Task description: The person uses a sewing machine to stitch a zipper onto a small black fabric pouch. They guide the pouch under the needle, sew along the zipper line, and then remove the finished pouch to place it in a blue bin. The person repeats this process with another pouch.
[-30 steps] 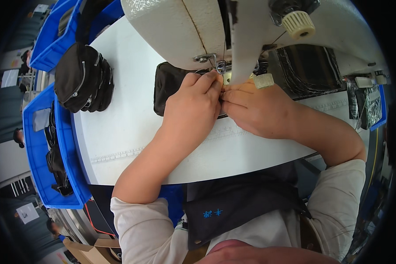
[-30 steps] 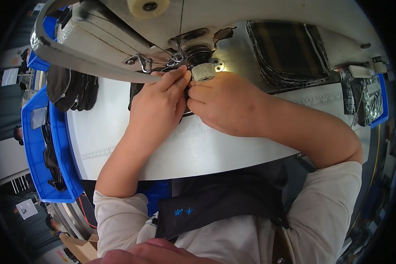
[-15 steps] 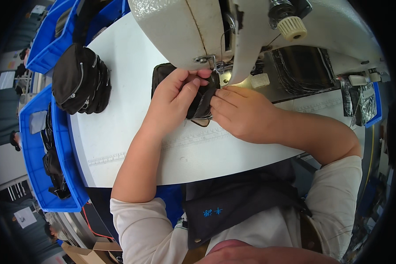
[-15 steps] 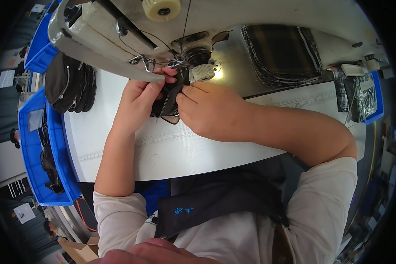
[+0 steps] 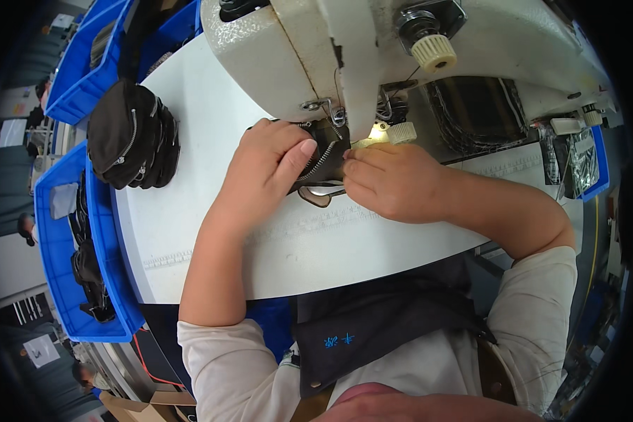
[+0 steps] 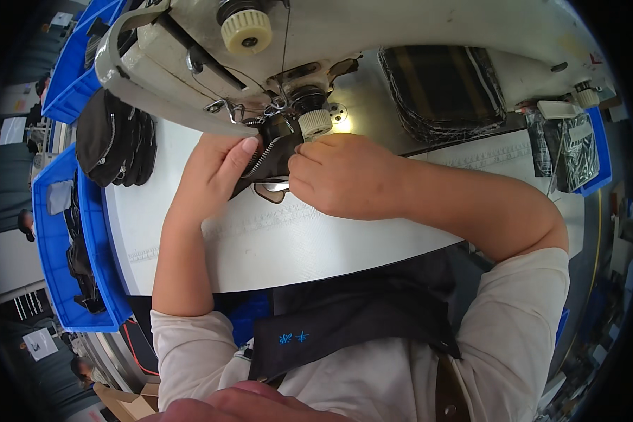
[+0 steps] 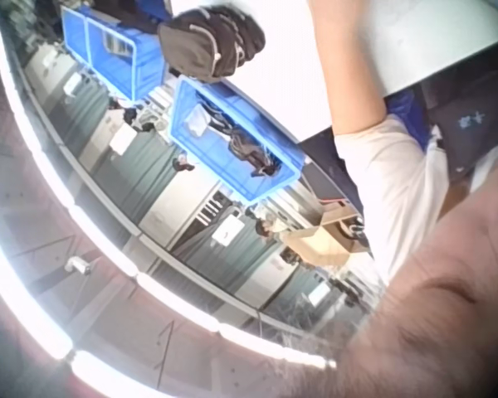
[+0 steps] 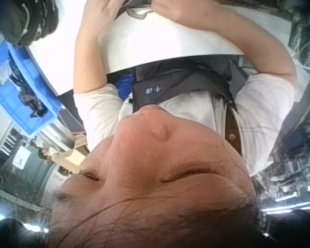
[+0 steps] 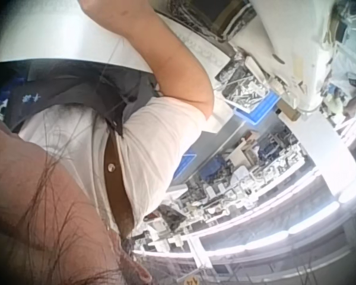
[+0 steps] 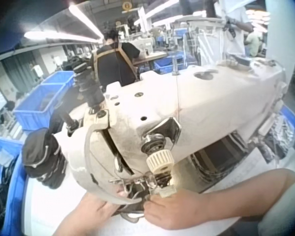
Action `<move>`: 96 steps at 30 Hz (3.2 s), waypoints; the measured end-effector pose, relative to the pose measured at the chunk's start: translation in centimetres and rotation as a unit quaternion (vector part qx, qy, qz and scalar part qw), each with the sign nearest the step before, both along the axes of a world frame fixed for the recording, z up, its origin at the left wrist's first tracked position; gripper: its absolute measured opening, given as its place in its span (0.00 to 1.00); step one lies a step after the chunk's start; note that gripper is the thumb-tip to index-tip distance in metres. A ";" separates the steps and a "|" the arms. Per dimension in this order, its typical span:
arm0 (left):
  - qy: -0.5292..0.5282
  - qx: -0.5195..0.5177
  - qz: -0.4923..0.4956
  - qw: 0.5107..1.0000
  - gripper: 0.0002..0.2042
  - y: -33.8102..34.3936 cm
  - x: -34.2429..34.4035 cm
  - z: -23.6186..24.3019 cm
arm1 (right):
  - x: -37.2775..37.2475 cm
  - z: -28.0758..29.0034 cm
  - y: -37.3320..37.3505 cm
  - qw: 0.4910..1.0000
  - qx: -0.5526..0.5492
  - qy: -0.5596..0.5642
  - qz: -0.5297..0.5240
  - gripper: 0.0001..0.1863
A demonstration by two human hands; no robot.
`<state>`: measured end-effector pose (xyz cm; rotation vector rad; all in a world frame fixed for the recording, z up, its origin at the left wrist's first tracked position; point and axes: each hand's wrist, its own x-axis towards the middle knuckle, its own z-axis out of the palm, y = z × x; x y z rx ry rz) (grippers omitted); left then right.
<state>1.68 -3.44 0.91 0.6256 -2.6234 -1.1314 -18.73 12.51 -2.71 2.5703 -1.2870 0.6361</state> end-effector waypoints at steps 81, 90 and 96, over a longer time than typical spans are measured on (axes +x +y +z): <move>-0.013 -0.400 -0.002 0.916 0.20 4.9 -1.6 -1.9 | 1.5 -0.7 0.7 0.998 -0.059 0.020 0.000 0.06; 0.002 -0.374 -0.014 0.927 0.20 4.6 -1.6 -2.1 | 1.6 -0.6 0.8 0.998 -0.058 0.012 -0.004 0.06; 0.002 -0.348 -0.020 0.937 0.19 4.6 -1.4 -2.2 | 1.6 -0.1 0.9 0.999 -0.031 0.017 0.012 0.05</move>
